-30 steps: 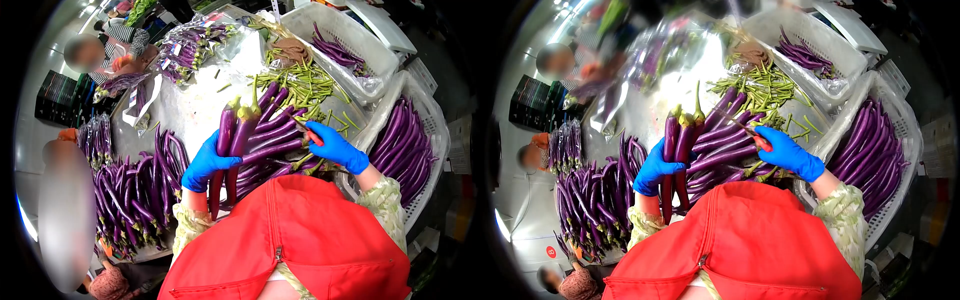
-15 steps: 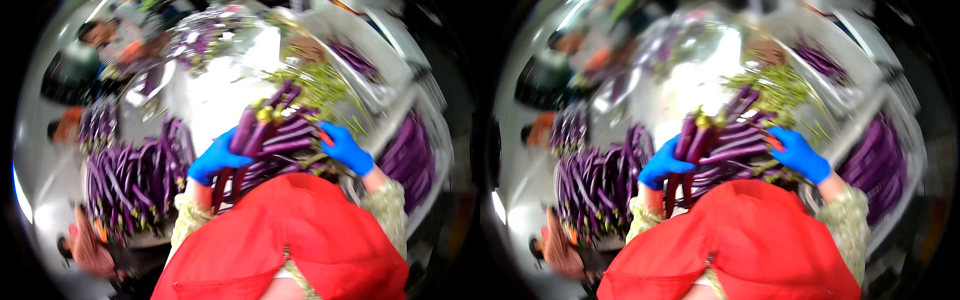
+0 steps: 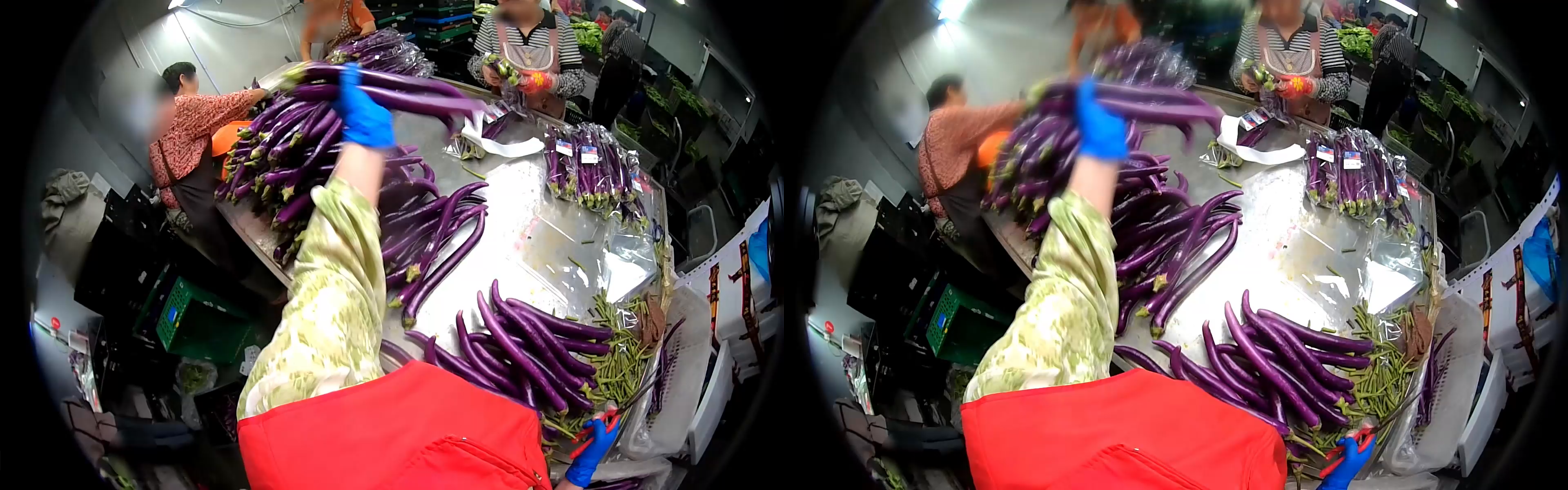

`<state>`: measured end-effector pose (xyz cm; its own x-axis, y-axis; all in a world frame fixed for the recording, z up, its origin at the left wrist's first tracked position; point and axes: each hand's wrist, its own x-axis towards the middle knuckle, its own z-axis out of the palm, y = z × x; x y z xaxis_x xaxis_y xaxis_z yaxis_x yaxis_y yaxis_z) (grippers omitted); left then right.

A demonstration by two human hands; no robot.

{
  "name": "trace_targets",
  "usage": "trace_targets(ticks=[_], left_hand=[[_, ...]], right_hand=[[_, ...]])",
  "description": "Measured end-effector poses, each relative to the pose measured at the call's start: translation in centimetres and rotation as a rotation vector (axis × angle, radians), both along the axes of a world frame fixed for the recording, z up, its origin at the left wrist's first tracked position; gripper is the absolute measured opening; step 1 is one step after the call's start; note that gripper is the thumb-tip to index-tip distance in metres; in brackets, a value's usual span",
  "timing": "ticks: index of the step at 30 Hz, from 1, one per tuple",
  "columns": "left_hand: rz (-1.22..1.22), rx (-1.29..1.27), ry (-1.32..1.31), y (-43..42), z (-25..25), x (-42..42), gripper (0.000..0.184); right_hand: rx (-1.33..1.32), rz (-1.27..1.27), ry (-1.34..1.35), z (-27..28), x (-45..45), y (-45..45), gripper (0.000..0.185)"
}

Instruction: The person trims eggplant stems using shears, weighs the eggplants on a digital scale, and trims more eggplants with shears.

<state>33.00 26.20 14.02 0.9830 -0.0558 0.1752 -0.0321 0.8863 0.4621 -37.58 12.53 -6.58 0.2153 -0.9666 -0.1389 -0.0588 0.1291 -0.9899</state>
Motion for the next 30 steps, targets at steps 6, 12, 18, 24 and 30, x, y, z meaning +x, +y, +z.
trace_targets(ticks=[6, 12, 18, 24, 30], left_hand=[[0.323, 0.075, 0.149, 8.8, 4.3, 12.2, 0.039], [0.588, 2.772, -0.421, 10.2, 3.6, 14.1, 0.039], [0.705, 2.081, -0.933, 8.3, 2.8, 11.7, 0.041], [-0.315, 0.61, -0.683, 0.6, 0.0, -21.7, 0.044], [-1.257, 0.997, -1.757, -1.5, -16.5, -40.7, 0.086]], right_hand=[[-0.03, 0.066, 0.168, -1.0, 0.0, 0.1, 0.045], [-0.036, 0.117, 0.1, 2.7, 3.1, 1.6, 0.043], [-0.114, -0.079, 0.004, -0.4, 1.3, 3.0, 0.047], [-0.036, -0.131, 0.018, 3.8, 0.9, 7.5, 0.043], [-0.017, -0.213, -0.022, 3.4, -0.7, 11.1, 0.046]])
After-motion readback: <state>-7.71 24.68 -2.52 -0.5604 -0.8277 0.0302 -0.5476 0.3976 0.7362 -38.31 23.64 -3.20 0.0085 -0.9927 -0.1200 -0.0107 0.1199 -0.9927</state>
